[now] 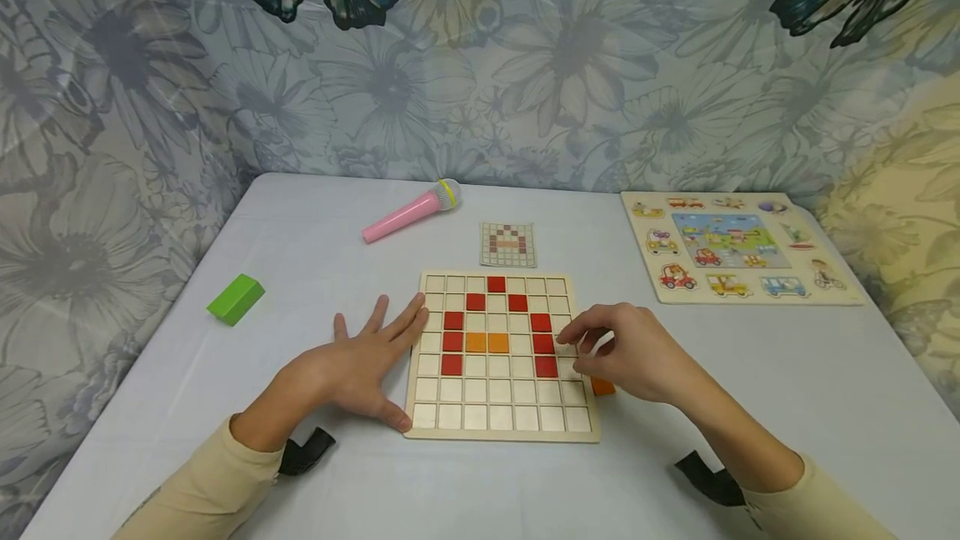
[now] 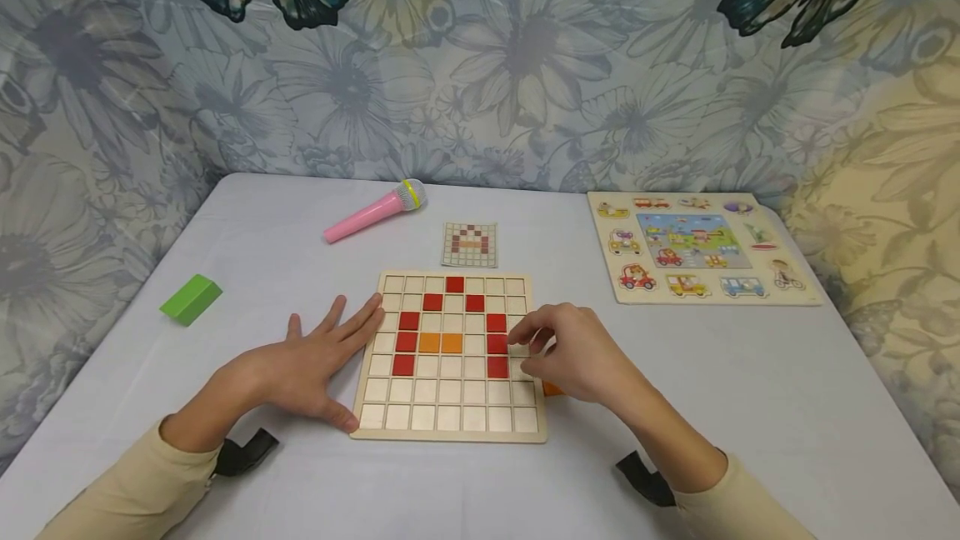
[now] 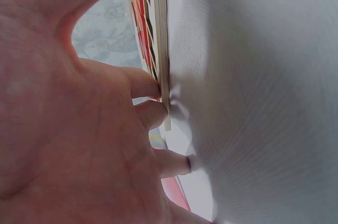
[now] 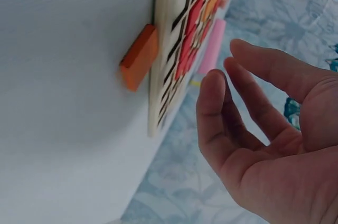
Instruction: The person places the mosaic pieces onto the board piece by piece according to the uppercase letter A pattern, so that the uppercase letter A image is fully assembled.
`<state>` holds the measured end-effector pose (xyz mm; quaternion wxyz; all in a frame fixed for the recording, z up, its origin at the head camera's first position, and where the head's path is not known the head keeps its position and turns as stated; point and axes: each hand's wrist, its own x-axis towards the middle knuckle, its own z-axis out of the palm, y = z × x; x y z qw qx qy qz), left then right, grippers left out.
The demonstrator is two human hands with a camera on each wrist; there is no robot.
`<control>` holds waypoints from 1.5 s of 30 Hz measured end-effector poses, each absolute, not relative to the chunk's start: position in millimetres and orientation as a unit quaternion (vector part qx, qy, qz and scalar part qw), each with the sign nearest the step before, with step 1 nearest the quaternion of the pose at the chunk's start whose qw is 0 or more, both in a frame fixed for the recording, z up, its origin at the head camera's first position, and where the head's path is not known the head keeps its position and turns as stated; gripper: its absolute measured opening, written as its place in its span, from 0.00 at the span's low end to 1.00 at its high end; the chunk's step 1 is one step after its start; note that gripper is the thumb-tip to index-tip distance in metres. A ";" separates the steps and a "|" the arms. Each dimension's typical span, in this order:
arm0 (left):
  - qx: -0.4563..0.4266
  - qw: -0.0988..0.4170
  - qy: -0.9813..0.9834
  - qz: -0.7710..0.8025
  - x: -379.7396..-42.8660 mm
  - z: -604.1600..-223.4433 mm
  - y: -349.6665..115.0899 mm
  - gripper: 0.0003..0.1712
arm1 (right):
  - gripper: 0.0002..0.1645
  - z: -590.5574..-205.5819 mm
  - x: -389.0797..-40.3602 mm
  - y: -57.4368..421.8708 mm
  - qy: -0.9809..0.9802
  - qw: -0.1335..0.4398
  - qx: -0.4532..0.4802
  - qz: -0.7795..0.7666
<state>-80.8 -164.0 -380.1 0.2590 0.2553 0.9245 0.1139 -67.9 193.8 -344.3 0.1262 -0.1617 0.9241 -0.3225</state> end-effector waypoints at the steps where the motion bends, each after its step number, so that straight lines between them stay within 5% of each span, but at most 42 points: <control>1: 0.255 0.258 0.925 0.114 -80.7 -380.1 -164.0 0.82 | 0.13 -344.6 -66.7 196.5 0.924 0.125 -0.160 -0.323; 25: 0.258 0.258 0.923 0.122 -79.4 -378.5 -163.8 0.83 | 0.16 -371.0 -54.0 233.5 0.906 0.179 -0.103 -0.369; 45: 0.257 0.254 0.925 0.117 -79.3 -381.6 -164.0 0.83 | 0.19 -377.0 -52.6 229.8 0.923 0.156 -0.116 -0.331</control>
